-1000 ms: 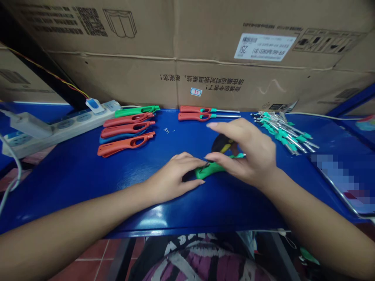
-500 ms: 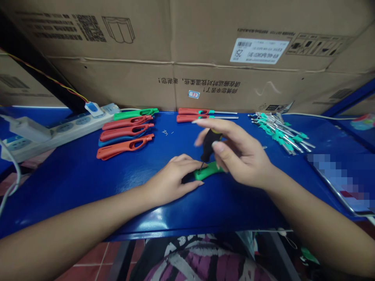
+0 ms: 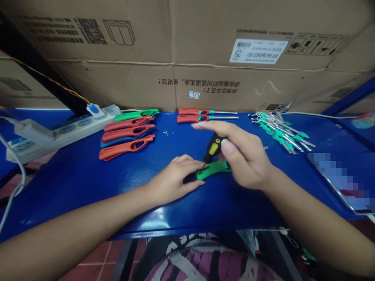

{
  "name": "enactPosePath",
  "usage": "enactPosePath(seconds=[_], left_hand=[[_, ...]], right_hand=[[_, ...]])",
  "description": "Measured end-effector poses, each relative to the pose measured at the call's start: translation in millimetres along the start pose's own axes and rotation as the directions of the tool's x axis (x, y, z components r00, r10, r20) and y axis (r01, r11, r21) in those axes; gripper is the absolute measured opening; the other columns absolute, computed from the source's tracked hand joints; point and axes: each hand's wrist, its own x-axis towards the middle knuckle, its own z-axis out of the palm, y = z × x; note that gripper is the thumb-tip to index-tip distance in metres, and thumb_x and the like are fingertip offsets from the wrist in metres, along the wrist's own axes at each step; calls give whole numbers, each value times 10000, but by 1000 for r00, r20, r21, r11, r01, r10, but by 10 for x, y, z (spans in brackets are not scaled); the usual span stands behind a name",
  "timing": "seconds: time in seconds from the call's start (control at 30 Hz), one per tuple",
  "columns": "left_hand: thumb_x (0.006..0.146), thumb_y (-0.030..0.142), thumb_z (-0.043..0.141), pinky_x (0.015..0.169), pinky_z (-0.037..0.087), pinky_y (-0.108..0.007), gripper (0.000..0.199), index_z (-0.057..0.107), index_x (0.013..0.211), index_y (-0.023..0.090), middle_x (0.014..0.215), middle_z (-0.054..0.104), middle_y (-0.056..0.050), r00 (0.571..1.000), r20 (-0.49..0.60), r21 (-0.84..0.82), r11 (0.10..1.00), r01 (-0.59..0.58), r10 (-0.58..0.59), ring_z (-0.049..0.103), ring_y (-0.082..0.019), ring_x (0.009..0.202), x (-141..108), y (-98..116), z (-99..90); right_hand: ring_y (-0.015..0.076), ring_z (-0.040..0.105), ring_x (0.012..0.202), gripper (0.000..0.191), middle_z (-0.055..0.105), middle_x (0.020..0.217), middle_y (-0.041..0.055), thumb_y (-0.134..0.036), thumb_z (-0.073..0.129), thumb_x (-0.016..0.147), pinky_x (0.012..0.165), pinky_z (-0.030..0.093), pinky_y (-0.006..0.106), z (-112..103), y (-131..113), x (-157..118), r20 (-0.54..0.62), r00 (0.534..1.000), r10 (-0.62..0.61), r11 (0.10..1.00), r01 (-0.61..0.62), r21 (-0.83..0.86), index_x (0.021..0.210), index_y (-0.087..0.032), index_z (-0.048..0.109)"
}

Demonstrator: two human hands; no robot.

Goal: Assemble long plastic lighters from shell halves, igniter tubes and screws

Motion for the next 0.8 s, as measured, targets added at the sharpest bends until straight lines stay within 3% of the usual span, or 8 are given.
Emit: enactPosePath(seconds=[0.1, 0.2, 0.33, 0.4, 0.5, 0.63, 0.7, 0.8], left_hand=[[930, 268, 687, 950, 475, -394, 327, 640, 1248, 209, 1145, 722, -60, 1000, 11, 9, 1000, 8, -8, 613, -224, 1041, 4, 7, -1], [925, 265, 694, 964, 476, -398, 331, 638, 1243, 193, 1176, 715, -74, 1000, -9, 8, 1000, -4, 4, 614, -225, 1056, 5, 13, -3], [924, 260, 695, 944, 489, -383, 375, 619, 1284, 188, 1153, 724, -69, 1000, 2, -8, 1000, -7, 7, 611, -216, 1019, 12, 20, -7], [923, 254, 695, 950, 489, -387, 357, 628, 1268, 190, 1157, 723, -69, 1000, 4, -13, 1000, -7, 7, 611, -217, 1024, 16, 20, -7], [920, 258, 699, 969, 483, -405, 330, 644, 1238, 190, 1182, 717, -75, 1000, -10, -13, 1000, -8, 8, 611, -224, 1046, 19, 16, -4], [921, 267, 698, 935, 496, -392, 377, 625, 1280, 179, 1154, 724, -76, 1000, -3, -7, 1000, -5, 5, 610, -217, 1009, 22, 19, -6], [919, 263, 699, 934, 496, -392, 352, 639, 1257, 184, 1146, 725, -73, 1000, 3, -4, 1000, -5, 5, 612, -219, 1015, 21, 22, -9], [915, 262, 706, 945, 492, -393, 331, 652, 1233, 187, 1148, 724, -74, 1000, -7, -6, 1000, -4, 4, 618, -223, 1029, 22, 27, -13]], right_hand=[[127, 689, 755, 358, 729, 1134, 65, -288, 419, 1060, 681, 584, 268, -43, -7, 15, 61, 997, 41, 994, -47, 103, 1377, -216, 569], [154, 690, 776, 296, 752, 974, 43, -336, 632, 966, 722, 579, 278, -56, 5, 23, -61, 997, -56, 996, 51, -71, 1236, -223, 677], [149, 698, 853, 394, 724, 1170, 74, -279, 400, 1059, 760, 585, 295, -25, 22, 26, -14, 1000, 2, 1000, -3, -25, 1419, -221, 549], [131, 688, 788, 367, 736, 1104, 59, -305, 454, 1047, 715, 580, 268, -11, 31, 28, -3, 1000, 14, 1000, -14, 15, 1378, -212, 582], [163, 700, 829, 297, 754, 966, 57, -361, 610, 973, 773, 577, 282, -21, 33, 37, -76, 994, -77, 991, 68, -114, 1201, -189, 693], [170, 703, 976, 372, 737, 1155, 80, -227, 388, 1045, 882, 572, 328, -71, 4, 67, 4, 998, -57, 998, 57, -13, 1338, -200, 615], [154, 708, 900, 321, 753, 1073, 55, -230, 466, 1025, 835, 580, 299, -89, -5, 74, 3, 998, -62, 998, 62, 15, 1291, -217, 646], [176, 707, 869, 256, 757, 960, 55, -300, 632, 956, 811, 578, 301, -96, 4, 69, -59, 991, -116, 986, 108, -129, 1187, -214, 701]])
